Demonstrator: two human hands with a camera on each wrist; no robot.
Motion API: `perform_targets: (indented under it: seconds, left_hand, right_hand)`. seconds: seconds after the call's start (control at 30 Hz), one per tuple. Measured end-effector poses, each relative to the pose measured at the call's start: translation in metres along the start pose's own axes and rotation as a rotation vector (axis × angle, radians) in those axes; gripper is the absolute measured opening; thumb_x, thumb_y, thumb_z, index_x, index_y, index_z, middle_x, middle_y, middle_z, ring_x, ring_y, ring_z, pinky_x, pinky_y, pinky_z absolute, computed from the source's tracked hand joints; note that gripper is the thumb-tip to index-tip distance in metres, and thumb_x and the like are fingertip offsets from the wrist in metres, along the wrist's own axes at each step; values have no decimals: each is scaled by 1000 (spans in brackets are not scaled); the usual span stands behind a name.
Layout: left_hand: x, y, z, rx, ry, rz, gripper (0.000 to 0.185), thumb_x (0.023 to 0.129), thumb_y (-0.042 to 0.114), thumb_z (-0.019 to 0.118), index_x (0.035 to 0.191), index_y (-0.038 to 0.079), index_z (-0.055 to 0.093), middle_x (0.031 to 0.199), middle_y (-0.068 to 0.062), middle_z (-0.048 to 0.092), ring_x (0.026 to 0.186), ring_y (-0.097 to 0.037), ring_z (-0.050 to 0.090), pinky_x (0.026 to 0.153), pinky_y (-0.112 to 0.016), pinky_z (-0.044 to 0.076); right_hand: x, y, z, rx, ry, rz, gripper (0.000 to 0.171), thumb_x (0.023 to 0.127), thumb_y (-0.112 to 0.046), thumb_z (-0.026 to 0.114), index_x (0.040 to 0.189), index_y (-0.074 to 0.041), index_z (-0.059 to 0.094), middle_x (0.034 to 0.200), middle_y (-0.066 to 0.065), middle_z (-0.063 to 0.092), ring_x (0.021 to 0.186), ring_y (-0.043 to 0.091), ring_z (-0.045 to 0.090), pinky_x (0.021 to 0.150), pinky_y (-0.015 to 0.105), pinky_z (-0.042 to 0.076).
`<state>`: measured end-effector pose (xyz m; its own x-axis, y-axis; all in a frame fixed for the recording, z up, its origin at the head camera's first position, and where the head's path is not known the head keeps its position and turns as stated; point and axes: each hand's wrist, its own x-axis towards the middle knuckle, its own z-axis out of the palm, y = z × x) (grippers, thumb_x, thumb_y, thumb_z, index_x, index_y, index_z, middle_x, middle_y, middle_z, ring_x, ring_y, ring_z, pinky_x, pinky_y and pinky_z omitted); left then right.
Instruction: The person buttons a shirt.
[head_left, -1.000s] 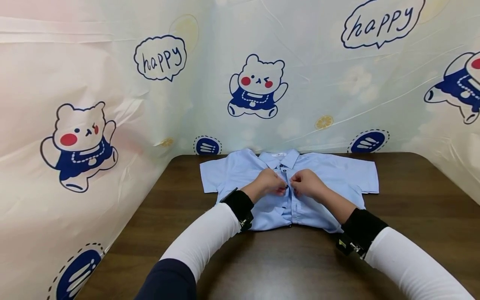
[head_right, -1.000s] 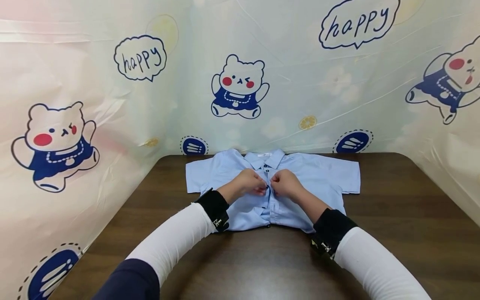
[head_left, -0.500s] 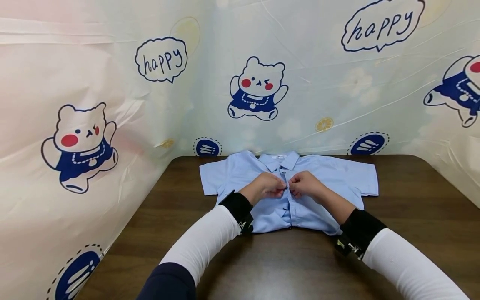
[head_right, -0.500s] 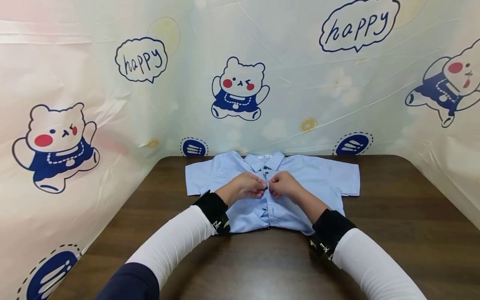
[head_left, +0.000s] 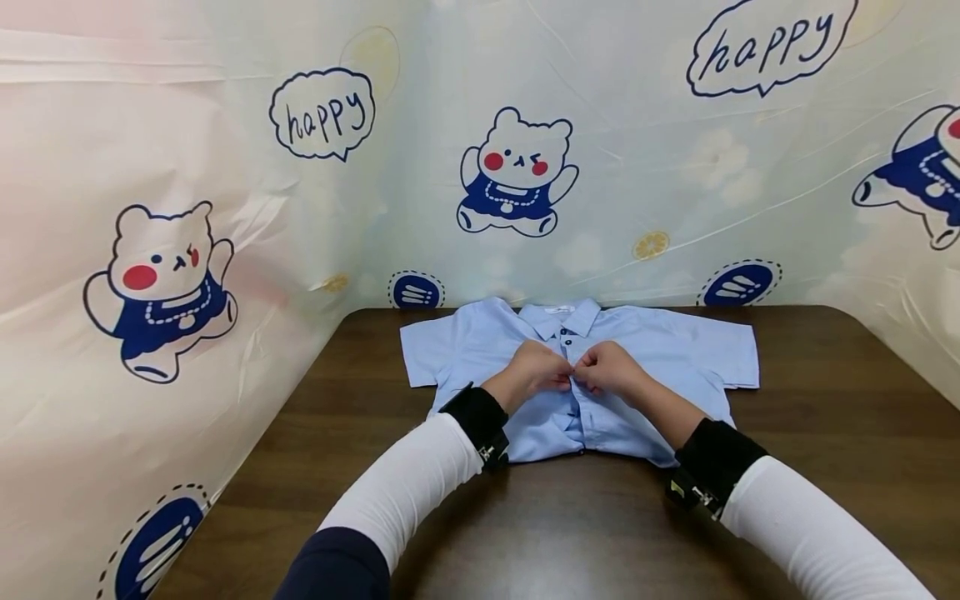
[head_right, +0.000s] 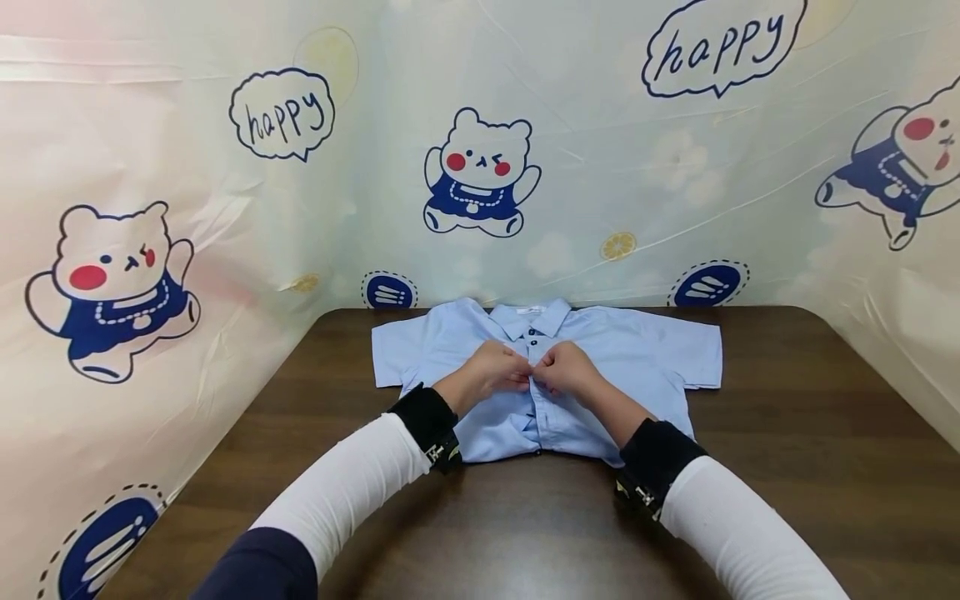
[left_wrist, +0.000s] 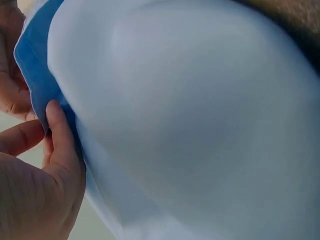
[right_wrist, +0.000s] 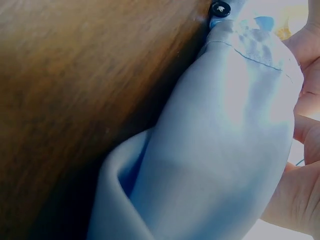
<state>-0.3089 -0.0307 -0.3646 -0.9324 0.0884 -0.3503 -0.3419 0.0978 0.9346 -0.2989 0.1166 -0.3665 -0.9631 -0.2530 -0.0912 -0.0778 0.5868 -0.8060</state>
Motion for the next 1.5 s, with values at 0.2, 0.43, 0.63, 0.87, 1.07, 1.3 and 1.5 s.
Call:
perform_targets:
  seconds: [0.2, 0.43, 0.63, 0.87, 1.07, 1.3, 1.5]
  left_hand:
    - [-1, -5, 2, 98, 22, 70, 7, 85, -9, 63, 85, -12, 69, 72, -12, 63, 55, -16, 62, 61, -29, 57]
    - [-1, -5, 1, 114, 7, 90, 7, 85, -10, 63, 87, -10, 70, 89, -14, 66, 70, -23, 69, 66, -31, 58]
    - [-1, -4, 0, 96, -13, 93, 6, 83, -12, 64, 84, -8, 68, 93, -14, 63, 79, -25, 70, 68, -32, 58]
    - [-3, -5, 2, 118, 8, 102, 8, 82, -15, 66, 87, -10, 66, 94, -13, 61, 78, -25, 69, 69, -32, 58]
    - [-4, -4, 3, 159, 5, 105, 9, 82, -15, 66, 86, -7, 66, 94, -12, 59, 75, -24, 68, 67, -32, 58]
    - [-3, -6, 6, 220, 58, 122, 10, 81, -13, 69, 82, -4, 66, 92, -11, 58, 75, -25, 69, 65, -31, 58]
    - [-4, -6, 4, 271, 59, 127, 6, 83, -10, 70, 86, -5, 67, 88, -11, 61, 72, -23, 70, 63, -30, 58]
  right_hand:
    - [-1, 2, 3, 11, 15, 45, 20, 92, -9, 60, 75, 1, 65, 65, 3, 56, 57, 13, 54, 54, 24, 48]
    - [-1, 2, 4, 88, 6, 65, 20, 91, -5, 54, 83, 8, 67, 64, 4, 58, 56, 11, 55, 53, 24, 49]
    - [0, 3, 1, 133, -44, 103, 19, 95, -3, 52, 86, 8, 65, 68, 5, 57, 58, 12, 54, 55, 24, 49]
    - [-1, 3, 1, 188, -87, 155, 21, 98, -2, 48, 82, 4, 60, 68, 4, 54, 60, 13, 51, 55, 24, 47]
    - [-2, 2, -1, 226, -111, 163, 20, 99, -1, 46, 84, 4, 59, 69, 4, 54, 60, 12, 51, 55, 24, 47]
    - [-2, 1, -2, 238, -121, 163, 20, 99, -2, 45, 87, 5, 59, 70, 4, 55, 60, 12, 51, 56, 24, 47]
    - [-3, 4, -2, 221, -121, 130, 21, 99, -4, 48, 86, 6, 61, 70, 5, 56, 60, 13, 53, 57, 25, 49]
